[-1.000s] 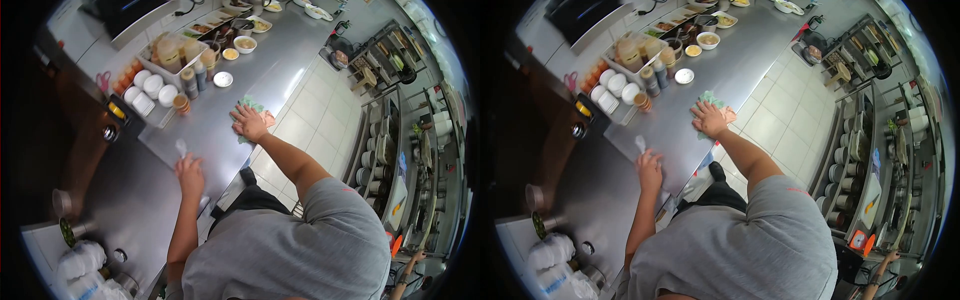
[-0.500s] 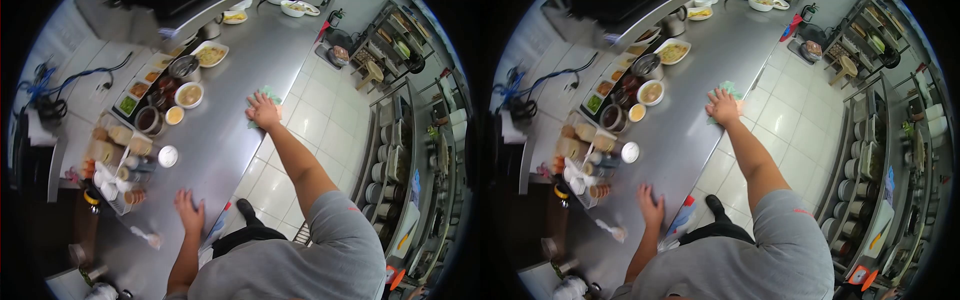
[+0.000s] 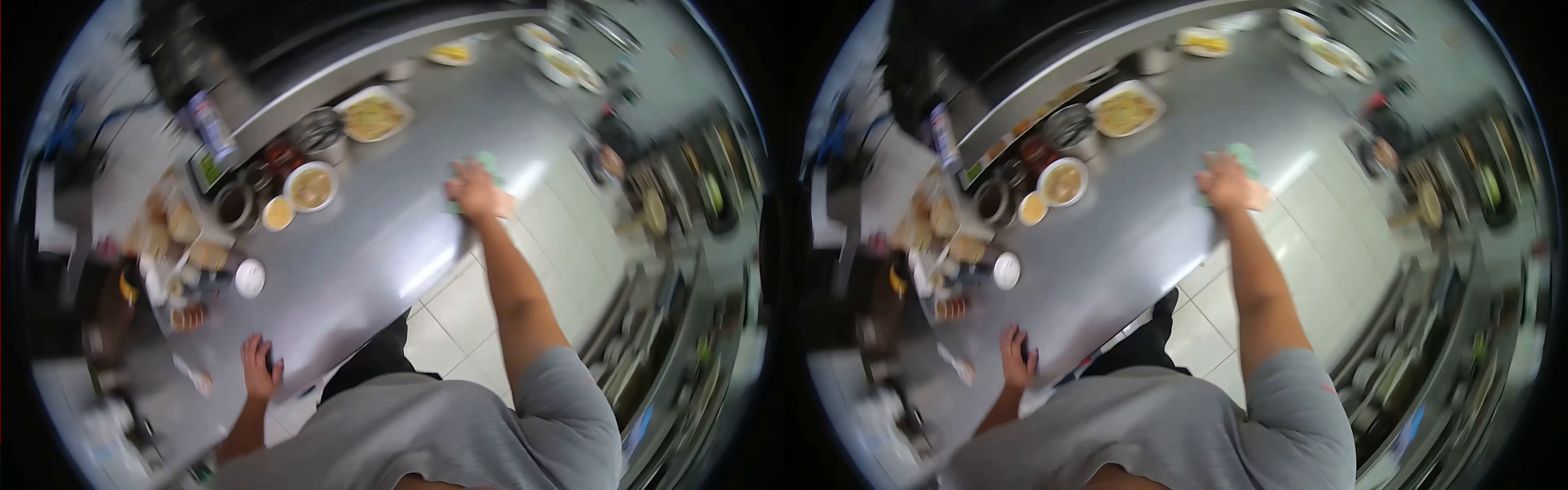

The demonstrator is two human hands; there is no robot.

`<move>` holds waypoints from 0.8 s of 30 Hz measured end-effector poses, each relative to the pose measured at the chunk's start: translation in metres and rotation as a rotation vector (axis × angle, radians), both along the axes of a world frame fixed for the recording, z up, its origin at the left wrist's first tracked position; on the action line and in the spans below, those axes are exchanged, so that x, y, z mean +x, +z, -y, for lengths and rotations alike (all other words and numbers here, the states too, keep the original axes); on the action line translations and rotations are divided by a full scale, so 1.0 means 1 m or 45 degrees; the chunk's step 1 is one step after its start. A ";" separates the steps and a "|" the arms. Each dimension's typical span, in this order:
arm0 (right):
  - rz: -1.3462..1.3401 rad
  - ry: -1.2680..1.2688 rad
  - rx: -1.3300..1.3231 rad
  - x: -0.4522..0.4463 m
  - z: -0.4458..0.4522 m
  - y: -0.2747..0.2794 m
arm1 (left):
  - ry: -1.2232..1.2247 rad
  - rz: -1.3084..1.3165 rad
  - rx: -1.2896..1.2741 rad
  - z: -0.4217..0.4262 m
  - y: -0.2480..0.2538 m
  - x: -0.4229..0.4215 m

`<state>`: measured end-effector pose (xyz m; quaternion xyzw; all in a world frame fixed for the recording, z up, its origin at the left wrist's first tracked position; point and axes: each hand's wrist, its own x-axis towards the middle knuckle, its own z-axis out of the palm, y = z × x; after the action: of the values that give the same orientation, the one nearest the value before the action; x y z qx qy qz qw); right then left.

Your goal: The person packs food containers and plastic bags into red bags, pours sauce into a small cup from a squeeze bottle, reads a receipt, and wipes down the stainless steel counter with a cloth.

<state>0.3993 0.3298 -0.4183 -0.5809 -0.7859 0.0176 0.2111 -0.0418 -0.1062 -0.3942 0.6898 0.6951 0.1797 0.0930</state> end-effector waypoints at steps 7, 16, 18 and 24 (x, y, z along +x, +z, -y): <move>0.136 0.092 -0.035 0.113 -0.089 0.011 | 0.365 -0.151 0.016 -0.091 0.046 0.067; 0.321 0.114 0.090 0.238 -0.248 -0.009 | 0.946 0.468 -1.298 -0.110 0.039 0.285; 0.475 0.175 0.076 0.255 -0.280 -0.007 | 1.234 0.608 -1.641 -0.059 0.006 0.355; 0.580 0.357 0.062 0.266 -0.321 -0.003 | 1.848 1.208 -1.486 0.003 -0.036 0.592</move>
<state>0.6648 0.6508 -0.4212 -0.4500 -0.8862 -0.1034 0.0385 0.5498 -0.1097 -0.4305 -0.1867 0.8135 0.0812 0.5447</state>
